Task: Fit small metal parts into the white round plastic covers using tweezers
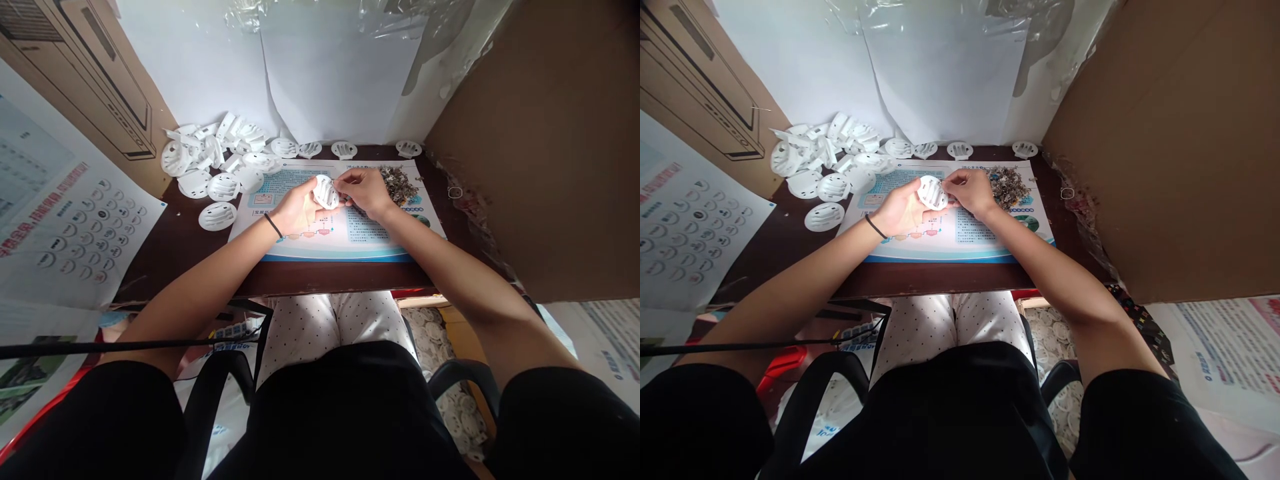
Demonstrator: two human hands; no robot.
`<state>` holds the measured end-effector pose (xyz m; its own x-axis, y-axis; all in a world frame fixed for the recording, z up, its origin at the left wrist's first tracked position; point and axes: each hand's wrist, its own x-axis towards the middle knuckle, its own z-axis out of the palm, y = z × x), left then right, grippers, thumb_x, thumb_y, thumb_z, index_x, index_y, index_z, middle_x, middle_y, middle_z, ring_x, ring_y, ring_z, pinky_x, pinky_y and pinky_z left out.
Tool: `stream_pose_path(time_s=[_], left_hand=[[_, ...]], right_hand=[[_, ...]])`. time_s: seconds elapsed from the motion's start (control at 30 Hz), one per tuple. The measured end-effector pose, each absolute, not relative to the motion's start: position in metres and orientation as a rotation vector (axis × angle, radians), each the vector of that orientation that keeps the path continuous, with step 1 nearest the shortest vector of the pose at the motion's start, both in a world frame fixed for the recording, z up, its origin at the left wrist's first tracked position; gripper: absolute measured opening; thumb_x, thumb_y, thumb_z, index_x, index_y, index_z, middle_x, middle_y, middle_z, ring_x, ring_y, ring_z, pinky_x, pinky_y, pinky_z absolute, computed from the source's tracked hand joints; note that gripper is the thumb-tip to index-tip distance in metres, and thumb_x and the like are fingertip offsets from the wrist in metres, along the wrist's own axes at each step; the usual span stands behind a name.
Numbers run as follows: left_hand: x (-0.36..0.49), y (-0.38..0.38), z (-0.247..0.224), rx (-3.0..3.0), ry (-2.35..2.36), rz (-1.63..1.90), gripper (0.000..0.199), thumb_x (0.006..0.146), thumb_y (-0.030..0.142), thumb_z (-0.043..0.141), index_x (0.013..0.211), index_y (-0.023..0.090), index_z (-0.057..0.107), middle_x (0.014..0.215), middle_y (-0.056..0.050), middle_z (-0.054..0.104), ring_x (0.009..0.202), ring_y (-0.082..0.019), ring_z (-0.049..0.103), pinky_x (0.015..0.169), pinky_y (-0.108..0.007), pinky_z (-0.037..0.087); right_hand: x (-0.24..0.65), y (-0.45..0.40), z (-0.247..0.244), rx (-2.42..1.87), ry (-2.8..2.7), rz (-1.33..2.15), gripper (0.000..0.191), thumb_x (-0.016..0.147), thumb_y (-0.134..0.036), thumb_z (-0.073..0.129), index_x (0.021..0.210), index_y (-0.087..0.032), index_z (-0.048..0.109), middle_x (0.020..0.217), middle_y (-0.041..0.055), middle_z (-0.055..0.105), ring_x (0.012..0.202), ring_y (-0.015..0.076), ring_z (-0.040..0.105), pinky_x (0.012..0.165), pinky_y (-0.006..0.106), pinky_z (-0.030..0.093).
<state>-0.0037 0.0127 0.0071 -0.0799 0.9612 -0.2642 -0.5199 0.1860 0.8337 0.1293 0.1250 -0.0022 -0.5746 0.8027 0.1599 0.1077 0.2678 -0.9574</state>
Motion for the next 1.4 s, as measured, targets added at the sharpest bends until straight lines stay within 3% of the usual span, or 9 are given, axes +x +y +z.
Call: stream_pose_path(time_s=[0.23, 0.57, 0.93, 1.4], left_hand=[[-0.001, 0.013, 0.010, 0.539, 1.012, 1.378, 0.042, 0.105, 0.040, 0.036, 0.102, 0.013, 0.068, 0.112, -0.013, 0.077, 0.119, -0.025, 0.070, 0.111, -0.041, 0.050], [-0.006, 0.015, 0.006, 0.521, 1.056, 1.359, 0.045, 0.104, 0.044, 0.034, 0.111, 0.015, 0.069, 0.113, -0.010, 0.077, 0.121, -0.028, 0.069, 0.112, -0.046, 0.049], [-0.008, 0.018, 0.000, 0.549, 0.976, 1.411, 0.045, 0.102, 0.044, 0.043, 0.126, 0.013, 0.064, 0.123, -0.013, 0.074, 0.126, -0.027, 0.066, 0.115, -0.044, 0.048], [-0.007, 0.017, 0.001, 0.517, 0.983, 1.403, 0.042, 0.103, 0.045, 0.041, 0.113, 0.013, 0.067, 0.120, -0.011, 0.075, 0.121, -0.025, 0.070, 0.112, -0.041, 0.050]], right_hand=[[0.125, 0.129, -0.016, -0.740, -1.916, 1.124, 0.012, 0.080, -0.021, 0.072, 0.068, -0.020, 0.069, 0.069, 0.0010, 0.069, 0.067, 0.0131, 0.063, 0.064, 0.030, 0.055], [0.123, 0.124, -0.012, -0.756, -1.824, 1.181, 0.013, 0.083, -0.027, 0.069, 0.071, -0.020, 0.066, 0.063, -0.0002, 0.064, 0.057, 0.0134, 0.062, 0.054, 0.029, 0.050], [0.124, 0.130, -0.012, -0.607, -1.848, 0.960, 0.013, 0.084, -0.026, 0.067, 0.072, -0.021, 0.066, 0.075, 0.0016, 0.070, 0.070, 0.0144, 0.062, 0.071, 0.032, 0.054], [0.123, 0.129, -0.012, -0.643, -1.895, 0.923, 0.012, 0.084, -0.024, 0.066, 0.073, -0.020, 0.065, 0.077, 0.0017, 0.070, 0.070, 0.0146, 0.064, 0.073, 0.034, 0.053]])
